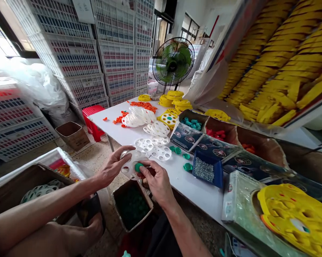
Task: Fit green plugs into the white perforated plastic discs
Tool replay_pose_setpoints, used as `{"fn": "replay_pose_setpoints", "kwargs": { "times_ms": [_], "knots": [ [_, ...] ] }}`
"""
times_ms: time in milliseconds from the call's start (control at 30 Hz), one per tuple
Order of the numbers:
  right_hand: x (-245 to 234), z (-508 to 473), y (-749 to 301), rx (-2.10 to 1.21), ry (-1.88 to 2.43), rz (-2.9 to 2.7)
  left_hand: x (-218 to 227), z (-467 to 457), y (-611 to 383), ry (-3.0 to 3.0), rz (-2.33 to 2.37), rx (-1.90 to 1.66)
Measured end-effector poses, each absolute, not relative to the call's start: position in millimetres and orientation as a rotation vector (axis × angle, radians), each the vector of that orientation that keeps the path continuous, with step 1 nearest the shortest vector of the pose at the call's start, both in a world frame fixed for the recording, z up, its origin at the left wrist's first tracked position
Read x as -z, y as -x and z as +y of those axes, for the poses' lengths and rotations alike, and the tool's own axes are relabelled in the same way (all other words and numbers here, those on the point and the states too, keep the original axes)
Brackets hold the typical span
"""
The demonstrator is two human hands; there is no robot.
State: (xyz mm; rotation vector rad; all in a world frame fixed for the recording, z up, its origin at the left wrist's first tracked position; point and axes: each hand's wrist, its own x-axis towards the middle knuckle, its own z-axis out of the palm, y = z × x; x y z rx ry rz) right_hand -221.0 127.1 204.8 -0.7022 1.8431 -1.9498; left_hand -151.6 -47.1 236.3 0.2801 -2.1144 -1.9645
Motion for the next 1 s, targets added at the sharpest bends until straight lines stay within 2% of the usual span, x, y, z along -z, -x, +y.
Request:
{"fn": "replay_pose_setpoints", "kwargs": {
  "times_ms": [233, 500, 800, 1000],
  "knots": [
    [-210, 115, 207, 2.091, 0.53, 1.837, -240, -41, 150, -0.241, -2.214, 1.649],
    [-206, 110, 200, 2.144, 0.5, 1.867, -244, -39, 148, -0.234, -2.233, 1.579],
    [-198, 114, 213, 2.085, 0.472, 2.415, -245, -40, 145, -0.274, -2.03, 2.055],
    [-202, 105, 219, 2.091, 0.596, 2.23, -249, -42, 151, -0.296, -1.862, 2.23]
  ]
}}
